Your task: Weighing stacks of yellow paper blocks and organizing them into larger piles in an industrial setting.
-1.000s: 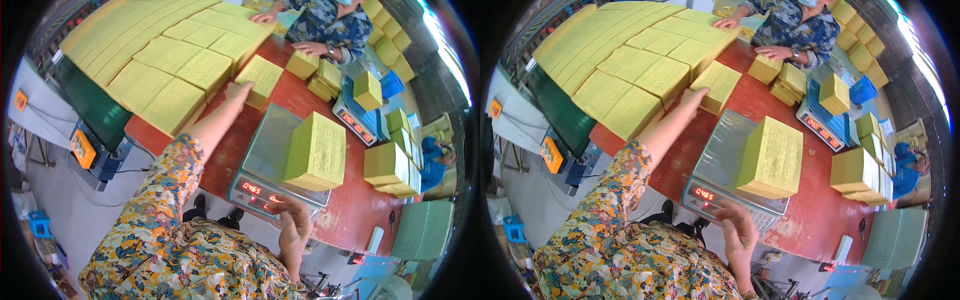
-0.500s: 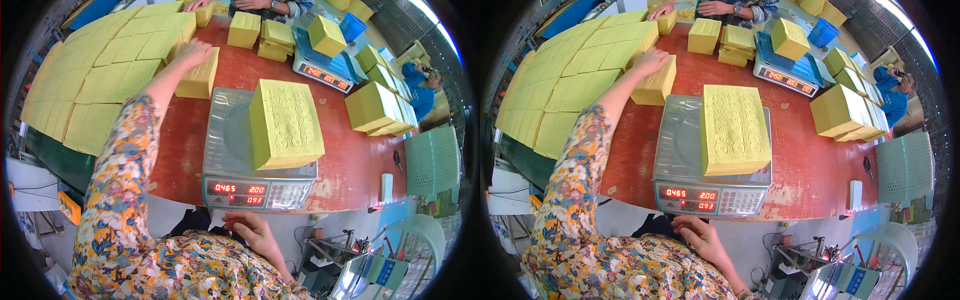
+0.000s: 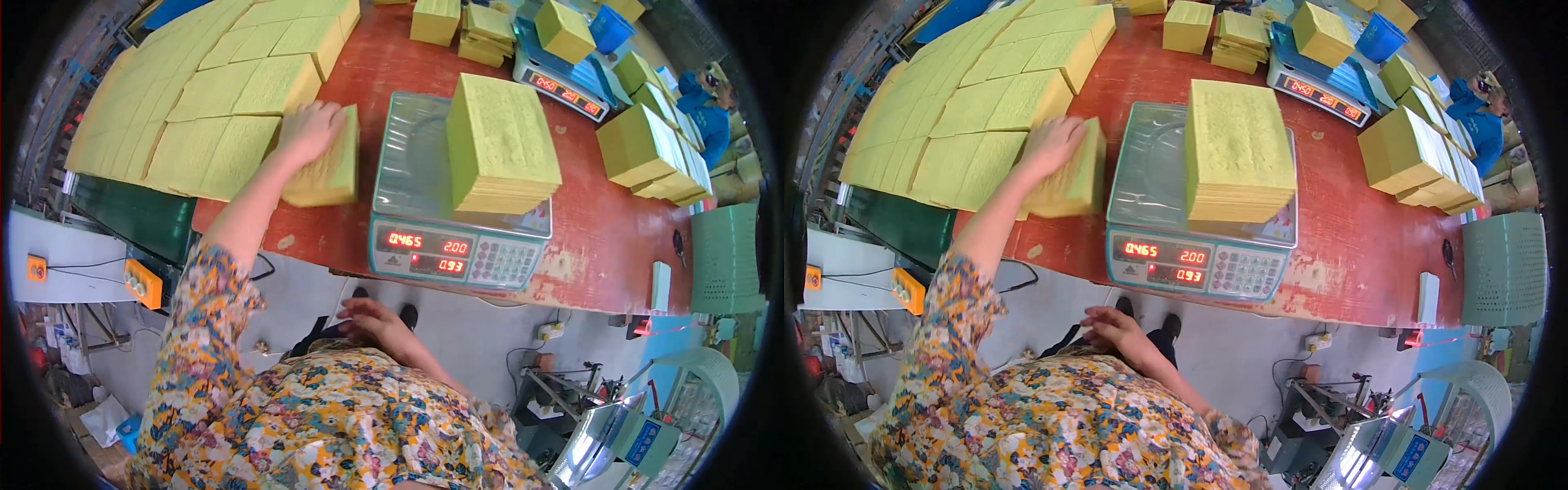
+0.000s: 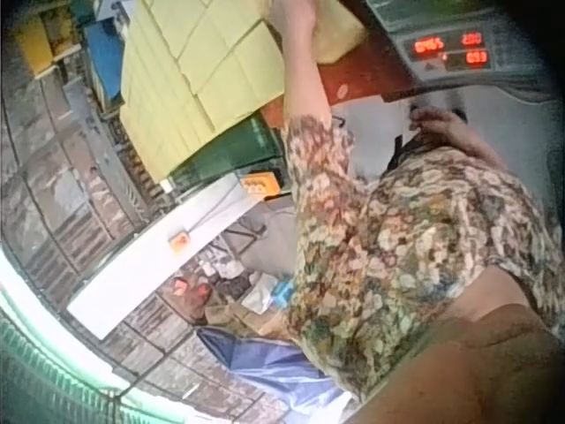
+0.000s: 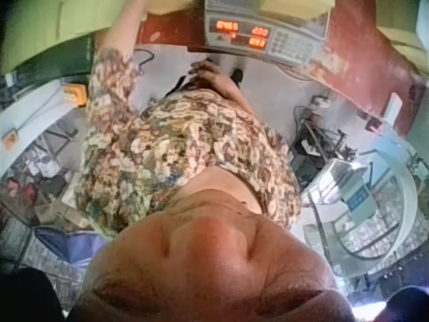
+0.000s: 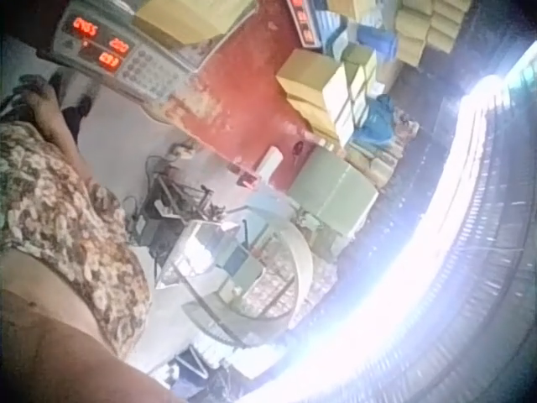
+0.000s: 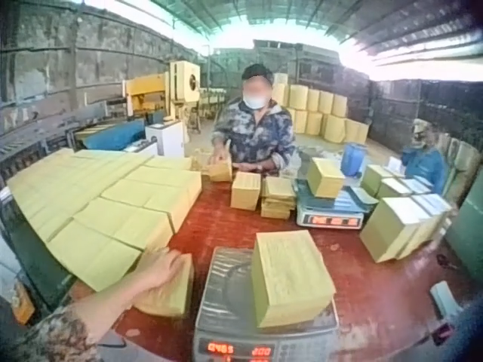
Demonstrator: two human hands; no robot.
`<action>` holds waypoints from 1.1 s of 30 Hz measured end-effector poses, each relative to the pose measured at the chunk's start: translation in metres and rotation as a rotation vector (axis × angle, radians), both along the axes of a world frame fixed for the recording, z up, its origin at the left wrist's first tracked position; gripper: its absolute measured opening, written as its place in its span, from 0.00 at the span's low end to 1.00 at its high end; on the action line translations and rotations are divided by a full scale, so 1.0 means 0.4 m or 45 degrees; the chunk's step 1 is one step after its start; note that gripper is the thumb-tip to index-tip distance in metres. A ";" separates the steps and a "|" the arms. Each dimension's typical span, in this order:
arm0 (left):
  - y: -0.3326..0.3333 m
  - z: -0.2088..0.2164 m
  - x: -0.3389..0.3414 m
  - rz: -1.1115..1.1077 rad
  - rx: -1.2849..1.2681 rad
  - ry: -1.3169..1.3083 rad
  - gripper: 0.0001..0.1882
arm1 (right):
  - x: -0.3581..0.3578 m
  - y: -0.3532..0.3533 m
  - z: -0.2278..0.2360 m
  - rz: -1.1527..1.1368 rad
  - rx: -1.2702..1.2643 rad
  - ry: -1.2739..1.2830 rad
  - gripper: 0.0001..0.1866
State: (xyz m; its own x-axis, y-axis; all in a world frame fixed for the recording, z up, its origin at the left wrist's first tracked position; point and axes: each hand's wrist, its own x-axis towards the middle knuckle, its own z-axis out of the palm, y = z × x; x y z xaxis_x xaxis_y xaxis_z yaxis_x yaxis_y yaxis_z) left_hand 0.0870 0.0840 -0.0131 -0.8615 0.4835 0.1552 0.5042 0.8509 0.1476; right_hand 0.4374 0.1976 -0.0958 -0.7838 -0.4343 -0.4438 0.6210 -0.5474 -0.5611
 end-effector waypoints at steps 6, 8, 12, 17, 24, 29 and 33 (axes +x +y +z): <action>-0.109 0.028 0.270 -0.051 0.060 -0.147 0.20 | -0.076 -0.053 -0.129 -0.273 -0.522 -0.024 0.26; -0.134 0.028 0.298 -0.170 0.133 -0.087 0.21 | -0.110 -0.068 -0.155 -0.219 -0.659 0.036 0.24; -0.162 0.080 0.383 -0.184 0.340 0.070 0.29 | -0.124 -0.087 -0.138 -0.164 -0.795 0.007 0.18; -0.200 0.043 0.651 0.535 0.912 0.220 0.32 | -0.126 -0.082 -0.111 -0.214 -0.555 -0.066 0.20; -0.220 -0.054 0.714 0.878 1.941 -1.036 0.37 | -0.082 -0.125 -0.108 -0.243 -0.447 -0.060 0.21; -0.214 -0.079 0.698 0.838 2.149 -1.211 0.37 | -0.070 -0.112 -0.101 -0.297 -0.331 0.009 0.18; -0.177 -0.074 0.737 0.745 2.336 -0.937 0.32 | -0.056 -0.109 -0.088 -0.265 -0.274 0.073 0.26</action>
State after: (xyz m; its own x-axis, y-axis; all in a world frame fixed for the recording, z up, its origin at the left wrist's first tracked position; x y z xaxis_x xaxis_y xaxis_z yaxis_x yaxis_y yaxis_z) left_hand 0.3820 0.0133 -0.0427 -0.9362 -0.0949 -0.3385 -0.2524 -0.4890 0.8350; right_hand 0.4151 0.1538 -0.1311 -0.8870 -0.3408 -0.3114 0.4535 -0.7698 -0.4491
